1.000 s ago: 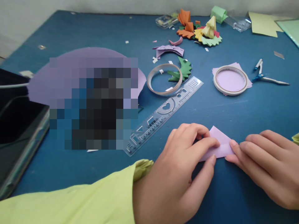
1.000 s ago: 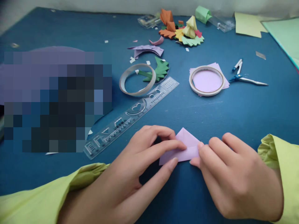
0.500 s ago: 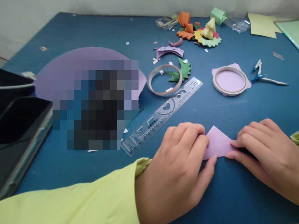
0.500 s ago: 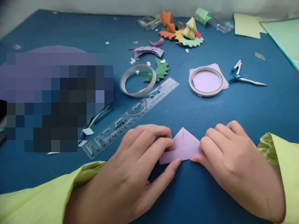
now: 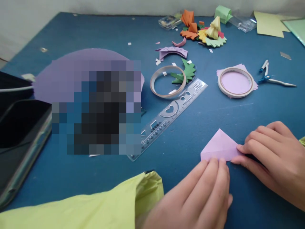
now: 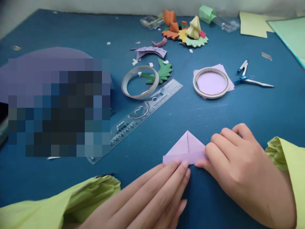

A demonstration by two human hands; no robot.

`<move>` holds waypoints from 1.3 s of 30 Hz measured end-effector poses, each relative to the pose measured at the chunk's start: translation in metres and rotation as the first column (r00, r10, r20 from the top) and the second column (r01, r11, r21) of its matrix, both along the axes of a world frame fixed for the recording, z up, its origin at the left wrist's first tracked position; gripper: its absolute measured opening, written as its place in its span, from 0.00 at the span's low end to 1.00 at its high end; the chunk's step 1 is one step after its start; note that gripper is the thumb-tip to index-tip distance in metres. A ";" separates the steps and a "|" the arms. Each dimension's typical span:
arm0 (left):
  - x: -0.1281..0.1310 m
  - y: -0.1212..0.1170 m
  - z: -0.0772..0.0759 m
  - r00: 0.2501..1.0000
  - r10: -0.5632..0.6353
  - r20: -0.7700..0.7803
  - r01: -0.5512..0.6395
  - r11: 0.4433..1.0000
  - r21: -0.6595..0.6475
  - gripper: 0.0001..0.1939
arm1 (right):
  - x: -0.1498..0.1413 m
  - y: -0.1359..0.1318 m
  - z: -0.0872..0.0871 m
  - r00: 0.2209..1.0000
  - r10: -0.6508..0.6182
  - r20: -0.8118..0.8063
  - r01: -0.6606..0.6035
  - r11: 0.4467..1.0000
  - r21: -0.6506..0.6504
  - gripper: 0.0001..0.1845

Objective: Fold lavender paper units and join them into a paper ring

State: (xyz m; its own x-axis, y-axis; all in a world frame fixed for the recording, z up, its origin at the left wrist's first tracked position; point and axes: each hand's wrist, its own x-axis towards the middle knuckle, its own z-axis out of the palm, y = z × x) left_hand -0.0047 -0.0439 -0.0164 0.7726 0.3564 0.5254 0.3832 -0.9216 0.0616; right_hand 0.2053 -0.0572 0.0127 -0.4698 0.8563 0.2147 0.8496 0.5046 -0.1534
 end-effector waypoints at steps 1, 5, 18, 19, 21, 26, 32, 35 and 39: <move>0.000 -0.001 -0.001 1.000 0.006 -0.013 -0.006 1.000 -0.006 0.13 | 0.000 0.000 0.000 1.000 0.002 0.000 -0.002 1.000 0.001 0.14; 0.000 0.000 -0.003 0.999 0.000 -0.044 0.001 1.000 0.028 0.12 | 0.000 0.000 0.000 1.000 -0.003 0.005 0.003 1.000 0.005 0.14; 0.000 0.007 0.018 0.963 -0.071 -0.259 0.055 0.996 -0.068 0.16 | 0.003 -0.006 0.000 0.998 0.065 0.013 -0.066 0.997 0.029 0.09; 0.000 0.007 0.018 0.964 -0.068 -0.255 0.051 0.996 -0.074 0.16 | 0.003 -0.007 0.000 0.997 0.074 0.020 -0.075 0.996 0.042 0.09; -0.001 0.005 0.016 0.964 -0.064 -0.259 0.043 0.996 -0.083 0.16 | 0.003 -0.009 0.000 0.994 0.104 0.047 -0.106 0.992 0.064 0.06; -0.004 0.000 0.014 0.963 -0.060 -0.263 0.052 0.998 -0.036 0.18 | 0.000 -0.018 -0.001 0.982 0.130 0.139 -0.144 0.985 0.099 0.12; -0.005 0.001 0.006 0.967 -0.053 -0.249 0.070 0.996 0.062 0.19 | -0.002 -0.027 -0.002 0.973 0.113 0.200 -0.133 0.987 0.090 0.16; -0.004 0.005 0.001 0.979 -0.069 -0.192 0.095 0.987 0.132 0.20 | -0.001 -0.030 -0.002 0.972 0.103 0.210 -0.124 0.988 0.094 0.17; -0.001 0.008 0.000 0.982 -0.056 -0.181 0.080 0.989 0.128 0.20 | -0.002 -0.031 -0.003 0.969 0.116 0.216 -0.140 0.985 0.101 0.17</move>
